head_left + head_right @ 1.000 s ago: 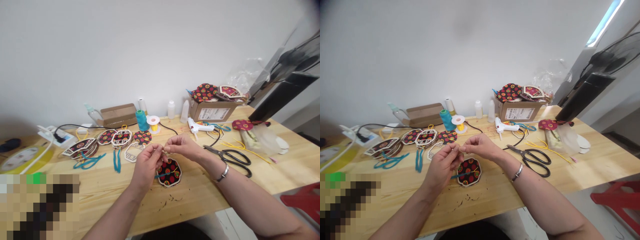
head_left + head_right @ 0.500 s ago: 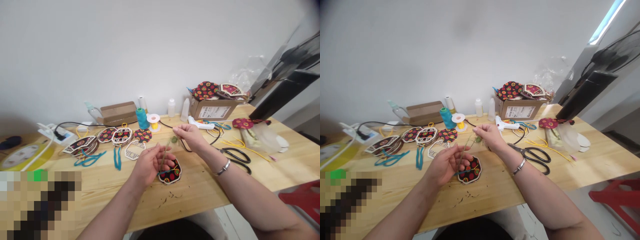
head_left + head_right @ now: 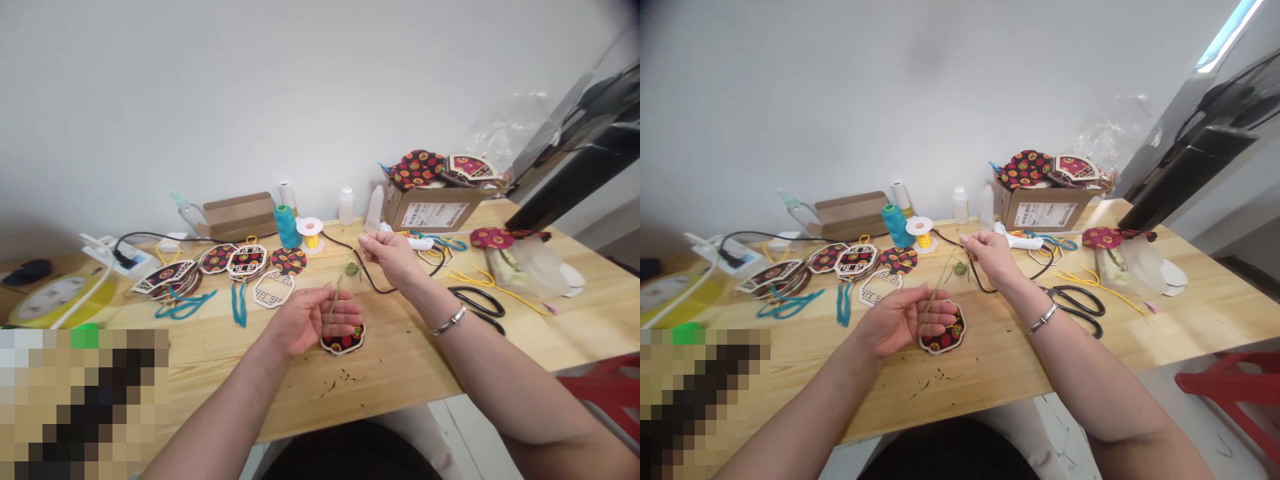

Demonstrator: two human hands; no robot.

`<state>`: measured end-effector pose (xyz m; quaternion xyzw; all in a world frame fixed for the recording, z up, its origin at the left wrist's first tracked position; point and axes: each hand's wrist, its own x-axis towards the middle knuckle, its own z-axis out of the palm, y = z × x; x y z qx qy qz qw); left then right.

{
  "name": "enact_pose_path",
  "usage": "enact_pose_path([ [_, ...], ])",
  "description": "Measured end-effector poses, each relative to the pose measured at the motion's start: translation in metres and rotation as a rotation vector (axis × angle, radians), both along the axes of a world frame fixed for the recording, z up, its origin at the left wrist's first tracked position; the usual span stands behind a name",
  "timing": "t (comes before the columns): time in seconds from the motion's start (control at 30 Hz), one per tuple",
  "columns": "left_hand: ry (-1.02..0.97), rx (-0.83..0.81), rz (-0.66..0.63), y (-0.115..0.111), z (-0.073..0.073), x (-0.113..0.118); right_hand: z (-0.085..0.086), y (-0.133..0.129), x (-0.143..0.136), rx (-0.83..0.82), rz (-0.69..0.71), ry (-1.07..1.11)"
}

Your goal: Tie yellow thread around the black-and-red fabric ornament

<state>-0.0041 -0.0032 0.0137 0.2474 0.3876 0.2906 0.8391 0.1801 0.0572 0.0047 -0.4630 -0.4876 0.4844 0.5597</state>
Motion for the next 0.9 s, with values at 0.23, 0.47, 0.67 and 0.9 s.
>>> enact_pose_path([
  [0.23, -0.007, 0.084, -0.006, -0.0022, -0.0023, -0.0001, 0.0002, -0.0003, 0.0000, 0.007, 0.004, -0.013],
  [0.47, -0.018, 0.077, -0.010, -0.0020, -0.0037, -0.0001, 0.0008, -0.0004, -0.0003, -0.010, -0.013, -0.029],
  [0.67, -0.014, 0.080, -0.004, -0.0024, -0.0027, 0.0008, -0.0005, 0.0002, -0.0001, -0.012, -0.004, -0.006],
  [0.9, 0.061, 0.111, 0.018, -0.0025, -0.0022, 0.0030, 0.0001, -0.0006, -0.0003, -0.014, -0.008, 0.001],
])
